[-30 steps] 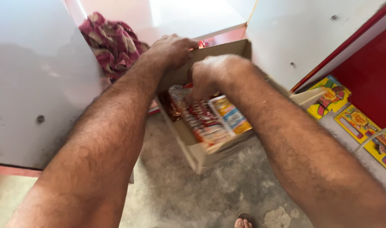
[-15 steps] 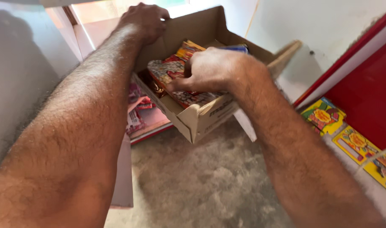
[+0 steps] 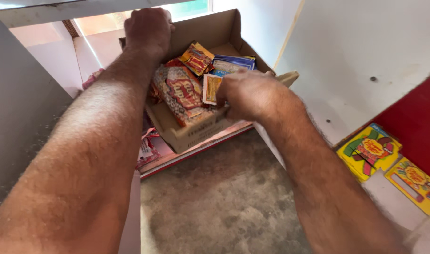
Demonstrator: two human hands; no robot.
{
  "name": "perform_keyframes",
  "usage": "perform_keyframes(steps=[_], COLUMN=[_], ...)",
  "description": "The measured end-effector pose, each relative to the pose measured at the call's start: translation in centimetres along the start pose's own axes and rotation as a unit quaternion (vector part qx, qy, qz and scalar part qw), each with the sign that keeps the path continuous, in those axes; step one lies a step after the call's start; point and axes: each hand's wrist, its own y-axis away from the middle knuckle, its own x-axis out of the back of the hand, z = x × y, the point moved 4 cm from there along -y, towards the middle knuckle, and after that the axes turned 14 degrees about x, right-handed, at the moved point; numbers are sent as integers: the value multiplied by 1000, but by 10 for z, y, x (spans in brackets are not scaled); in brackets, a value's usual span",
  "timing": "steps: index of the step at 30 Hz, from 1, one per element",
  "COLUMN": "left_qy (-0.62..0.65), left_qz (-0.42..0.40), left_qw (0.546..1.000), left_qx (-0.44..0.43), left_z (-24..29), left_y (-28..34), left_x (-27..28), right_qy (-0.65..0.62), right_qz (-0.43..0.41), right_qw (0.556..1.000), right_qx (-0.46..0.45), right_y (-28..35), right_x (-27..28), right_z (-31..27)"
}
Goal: The person picks up snack packets from a lower cabinet shelf, moves them into a cardboard box on the counter to organize them, wipes the cabinet shelf with a cloth, and then returns the organized packets and other items back into the cabinet.
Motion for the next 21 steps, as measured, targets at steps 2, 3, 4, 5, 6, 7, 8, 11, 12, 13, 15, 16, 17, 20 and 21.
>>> perform_keyframes(steps=[2, 3, 4, 5, 6, 7, 8, 11, 12, 13, 15, 16, 17, 20, 21], left_qy=[-9, 16, 41, 75, 59, 40, 20, 28, 44, 60, 111, 104, 98, 143, 167], left_qz=[31, 45, 59, 81, 107, 131, 155, 188, 138, 86, -53, -62, -72, -14, 24], left_qw=[999, 999, 997, 993, 992, 990, 988, 976, 980, 980, 968, 971, 972, 978, 977], left_qx=[-29, -9, 11, 27, 20, 13, 5, 106, 137, 169, 217, 208, 199, 153, 131], left_z=[-4, -8, -11, -12, -14, -17, -17, -14, -12, -10, -9, -6, -4, -5, -5], left_y=[-5, -11, -14, -20, -22, -16, -6, 19, 25, 33, 49, 51, 53, 56, 54], left_x=[-6, -7, -8, -8, -6, -3, 1, 18, 19, 19, 14, 16, 14, 8, 8], right_qy=[5, 37, 68, 108, 115, 119, 122, 145, 163, 180, 138, 78, 19, -95, -115], right_qz=[1, 35, 69, 109, 157, 206, 254, 477, 519, 558, 570, 541, 506, 392, 372], right_qw=[1000, 999, 995, 988, 981, 971, 959, 867, 839, 810, 809, 836, 860, 915, 921], right_qx=[-27, -15, -4, 0, -9, -16, -23, 4, 9, 16, 35, 47, 60, -6, -19], right_y=[-12, -19, -25, -35, -46, -57, -68, -94, -97, -98, -112, -123, -132, -152, -157], right_x=[-2, 0, 0, -1, -3, -6, -9, -22, -26, -33, -39, -40, -43, -48, -48], right_z=[12, 18, 23, 29, 36, 40, 45, 39, 39, 35, 33, 33, 35, 51, 52])
